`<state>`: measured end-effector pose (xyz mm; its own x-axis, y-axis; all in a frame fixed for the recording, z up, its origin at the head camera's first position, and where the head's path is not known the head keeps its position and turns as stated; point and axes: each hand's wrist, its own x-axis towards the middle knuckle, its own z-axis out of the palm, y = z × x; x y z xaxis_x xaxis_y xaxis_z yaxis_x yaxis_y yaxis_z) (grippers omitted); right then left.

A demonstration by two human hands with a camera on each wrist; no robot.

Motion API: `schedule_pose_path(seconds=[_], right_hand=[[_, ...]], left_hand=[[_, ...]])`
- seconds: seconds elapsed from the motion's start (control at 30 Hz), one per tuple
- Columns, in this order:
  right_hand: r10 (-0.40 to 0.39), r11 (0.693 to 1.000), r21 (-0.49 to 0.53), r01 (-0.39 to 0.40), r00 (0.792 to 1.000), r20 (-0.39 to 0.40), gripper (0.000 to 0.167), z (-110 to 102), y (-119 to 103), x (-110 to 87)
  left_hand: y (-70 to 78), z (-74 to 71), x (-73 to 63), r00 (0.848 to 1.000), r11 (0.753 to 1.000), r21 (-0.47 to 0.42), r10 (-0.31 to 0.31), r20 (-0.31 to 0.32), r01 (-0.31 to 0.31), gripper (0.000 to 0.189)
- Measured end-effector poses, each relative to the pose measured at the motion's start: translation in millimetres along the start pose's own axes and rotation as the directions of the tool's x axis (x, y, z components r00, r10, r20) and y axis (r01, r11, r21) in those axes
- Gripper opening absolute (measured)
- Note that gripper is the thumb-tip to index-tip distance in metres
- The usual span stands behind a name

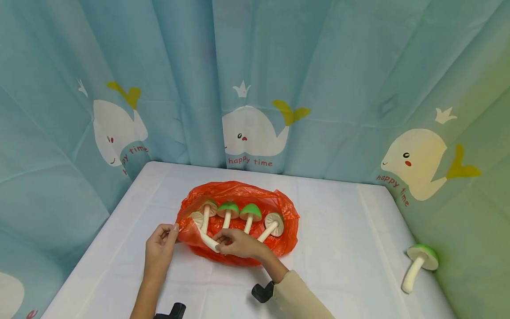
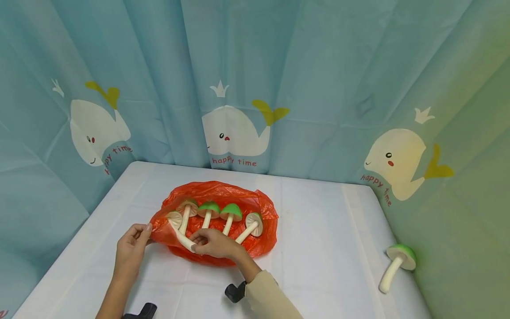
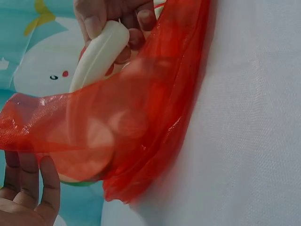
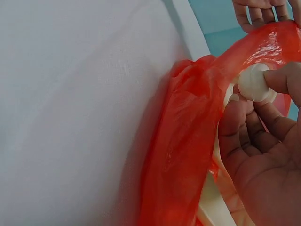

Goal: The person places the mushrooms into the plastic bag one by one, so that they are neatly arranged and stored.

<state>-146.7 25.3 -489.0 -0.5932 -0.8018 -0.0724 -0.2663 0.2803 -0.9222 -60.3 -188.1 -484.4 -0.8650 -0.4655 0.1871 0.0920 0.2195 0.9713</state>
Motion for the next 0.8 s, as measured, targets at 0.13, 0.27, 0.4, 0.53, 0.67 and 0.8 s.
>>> schedule_pose_path(seconds=[0.13,0.27,0.4,0.53,0.67,0.8], right_hand=[[0.009,1.0,-0.025,-0.008,1.0,0.024,0.021,4.2,1.4,1.7],[0.035,0.997,-0.076,-0.032,0.999,0.032,0.02,10.6,3.1,1.4],[0.025,0.991,-0.133,-0.023,1.0,0.01,0.018,16.4,2.2,1.8],[0.015,0.982,-0.188,-0.014,1.0,0.003,0.017,18.0,1.2,3.0],[0.026,0.976,-0.214,-0.03,0.999,-0.02,0.018,12.1,-4.0,4.8],[0.033,0.968,-0.25,-0.034,0.999,-0.006,0.019,6.7,-7.9,7.5]], left_hand=[[-35.6,-2.8,7.4,0.999,0.999,-0.014,0.034,0.01,-0.033,0.023],[-44.0,-4.6,8.1,0.999,0.998,-0.047,0.043,0.01,-0.043,0.023],[-21.4,-4.4,1.7,0.999,0.998,-0.045,0.046,0.016,-0.045,0.024],[9.9,-3.4,-5.8,0.999,0.999,-0.031,0.026,0.029,-0.025,0.026],[25.5,-3.7,-6.6,0.999,0.999,0.011,-0.036,0.022,0.036,0.025],[29.3,-5.4,-4.9,0.997,0.997,0.009,-0.08,0.01,0.08,0.023]])
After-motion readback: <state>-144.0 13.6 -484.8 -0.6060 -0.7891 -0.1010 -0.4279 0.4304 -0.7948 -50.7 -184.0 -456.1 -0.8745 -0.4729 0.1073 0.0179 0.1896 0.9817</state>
